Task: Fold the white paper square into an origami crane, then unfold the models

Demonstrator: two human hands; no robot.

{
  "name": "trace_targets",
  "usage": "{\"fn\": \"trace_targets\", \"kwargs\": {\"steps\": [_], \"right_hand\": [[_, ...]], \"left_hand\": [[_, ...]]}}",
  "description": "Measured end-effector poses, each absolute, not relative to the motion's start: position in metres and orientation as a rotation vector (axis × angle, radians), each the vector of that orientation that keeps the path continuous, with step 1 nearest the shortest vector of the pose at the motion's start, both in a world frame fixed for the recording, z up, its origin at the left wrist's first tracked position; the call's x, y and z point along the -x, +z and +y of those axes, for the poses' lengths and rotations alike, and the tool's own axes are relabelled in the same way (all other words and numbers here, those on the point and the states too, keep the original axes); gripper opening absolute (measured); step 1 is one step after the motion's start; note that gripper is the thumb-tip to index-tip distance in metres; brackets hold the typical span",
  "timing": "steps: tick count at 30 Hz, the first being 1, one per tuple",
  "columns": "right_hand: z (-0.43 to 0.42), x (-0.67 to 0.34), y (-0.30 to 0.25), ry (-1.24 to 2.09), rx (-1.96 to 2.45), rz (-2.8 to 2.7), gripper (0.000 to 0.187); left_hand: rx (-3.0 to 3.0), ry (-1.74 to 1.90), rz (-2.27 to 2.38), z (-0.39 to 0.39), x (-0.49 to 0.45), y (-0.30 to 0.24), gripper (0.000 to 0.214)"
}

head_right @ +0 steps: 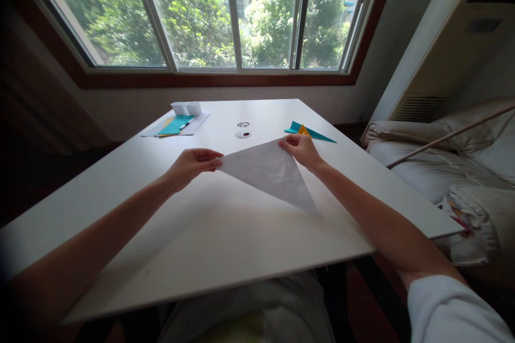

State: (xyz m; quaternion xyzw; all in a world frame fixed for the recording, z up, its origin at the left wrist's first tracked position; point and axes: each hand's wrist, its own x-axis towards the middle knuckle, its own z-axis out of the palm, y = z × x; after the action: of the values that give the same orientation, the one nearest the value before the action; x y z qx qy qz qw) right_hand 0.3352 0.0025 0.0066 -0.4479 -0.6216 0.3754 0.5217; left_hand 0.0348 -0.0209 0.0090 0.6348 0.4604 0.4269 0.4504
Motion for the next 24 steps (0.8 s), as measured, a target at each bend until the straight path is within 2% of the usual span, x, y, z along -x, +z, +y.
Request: {"fn": "trace_targets", "kwargs": {"steps": [15, 24], "right_hand": [[0.006, -0.342, 0.003, 0.793, 1.063, -1.579, 0.041], [0.012, -0.348, -0.001, 0.735, 1.057, -1.628, 0.035]], "left_hand": [[-1.688, 1.057, 1.142, -0.021, -0.032, 0.01, 0.034], [-1.688, 1.153, 1.157, -0.022, -0.033, 0.01, 0.039]]}}
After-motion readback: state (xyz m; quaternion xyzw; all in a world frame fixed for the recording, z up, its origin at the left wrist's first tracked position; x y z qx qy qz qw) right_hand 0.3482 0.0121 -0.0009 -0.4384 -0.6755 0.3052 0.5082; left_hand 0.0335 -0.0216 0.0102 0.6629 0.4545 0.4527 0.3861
